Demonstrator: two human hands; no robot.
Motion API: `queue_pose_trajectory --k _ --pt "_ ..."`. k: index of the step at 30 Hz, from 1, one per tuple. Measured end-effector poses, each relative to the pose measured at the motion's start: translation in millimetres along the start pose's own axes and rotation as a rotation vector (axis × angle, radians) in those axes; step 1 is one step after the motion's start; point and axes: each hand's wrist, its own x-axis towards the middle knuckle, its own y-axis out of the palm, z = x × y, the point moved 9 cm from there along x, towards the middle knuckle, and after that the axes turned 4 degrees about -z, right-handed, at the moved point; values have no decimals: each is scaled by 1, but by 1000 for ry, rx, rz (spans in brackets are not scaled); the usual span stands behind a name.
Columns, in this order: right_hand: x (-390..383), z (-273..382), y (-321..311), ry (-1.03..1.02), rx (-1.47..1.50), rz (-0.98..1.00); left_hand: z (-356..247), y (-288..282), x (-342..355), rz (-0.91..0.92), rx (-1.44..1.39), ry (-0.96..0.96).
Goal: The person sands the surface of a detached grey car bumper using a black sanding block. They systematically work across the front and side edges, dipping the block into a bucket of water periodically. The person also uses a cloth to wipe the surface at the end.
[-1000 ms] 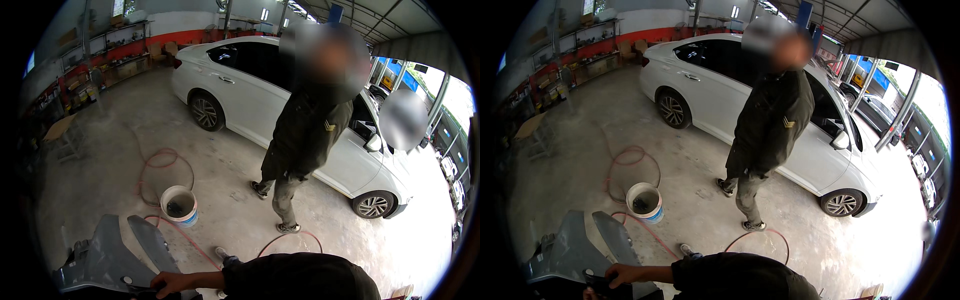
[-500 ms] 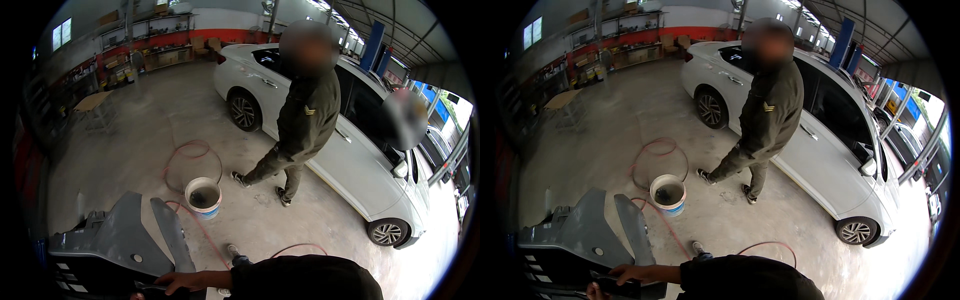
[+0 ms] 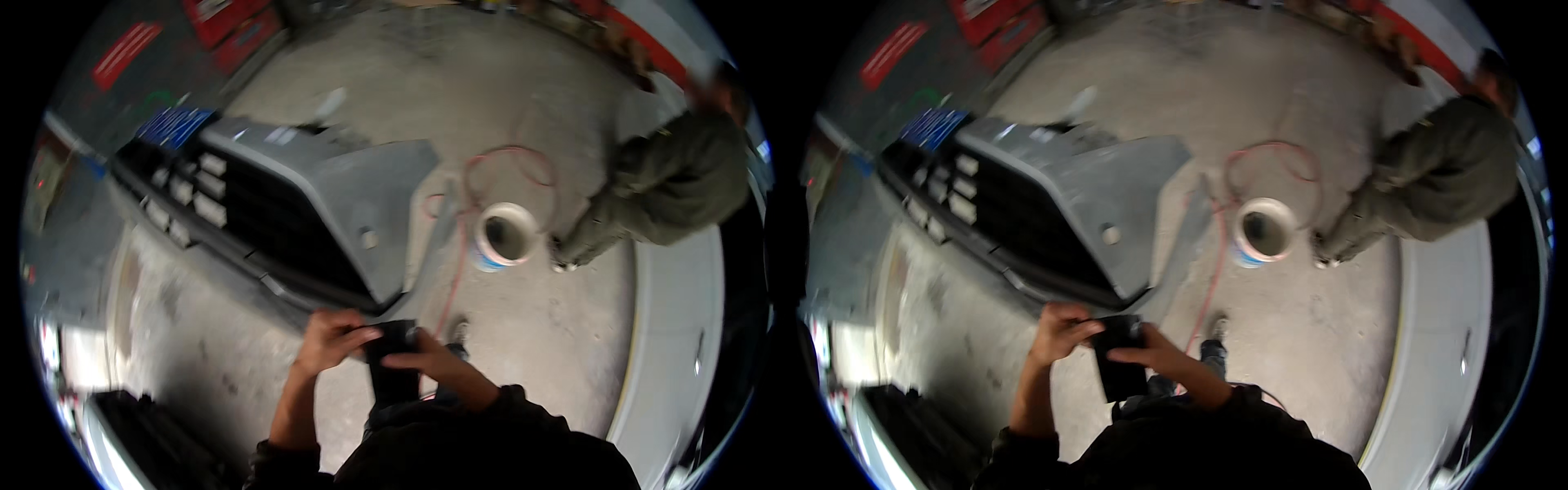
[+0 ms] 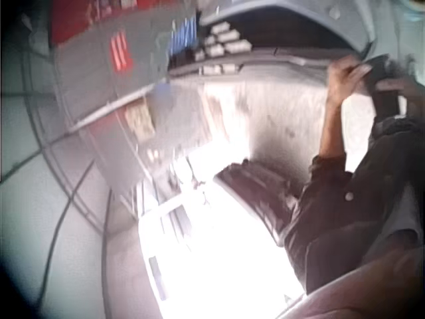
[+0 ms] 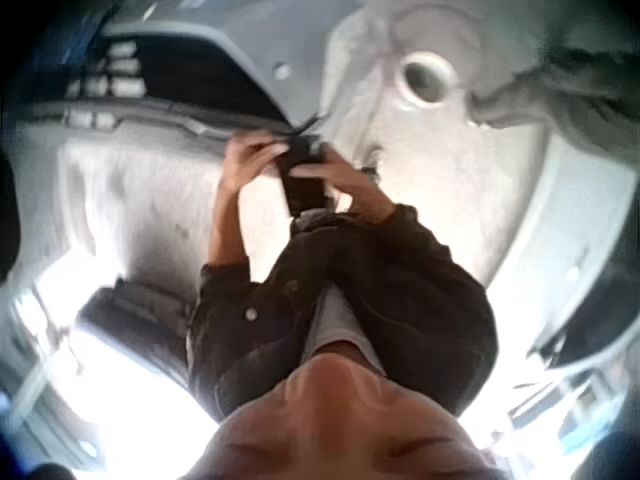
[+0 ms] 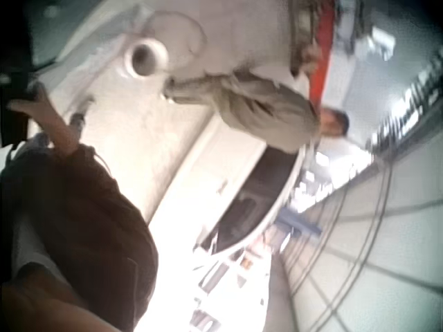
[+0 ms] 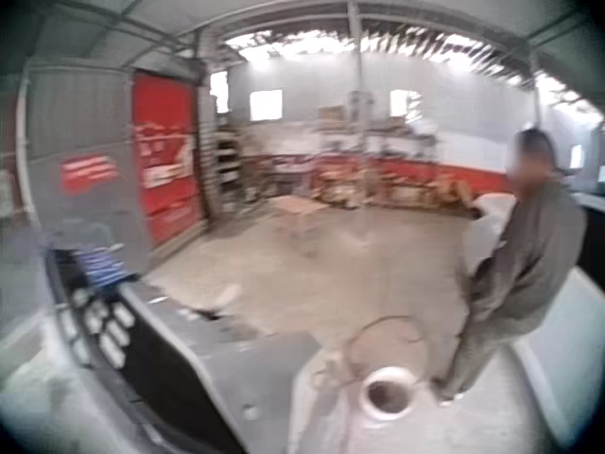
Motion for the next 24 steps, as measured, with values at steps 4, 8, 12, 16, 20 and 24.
queue_pose_trajectory --k 4,8,12,16,20,24 --pt "6 -27 -5 49 198 -37 25 -12 -24 -133 -56 -181" --pt "22 -24 -13 -117 50 -167 33 -53 -47 -427 172 -97" --pt "40 15 -15 -572 -541 -333 -12 -119 -58 -870 597 141" --pt "47 41 48 -903 -935 -305 -26 -133 -36 -633 936 254" --pt "55 7 69 -937 -1132 -271 -1 -126 -20 -429 1090 208" --pt "62 -18 87 -911 -1201 -321 12 -122 -21 -402 1134 189"
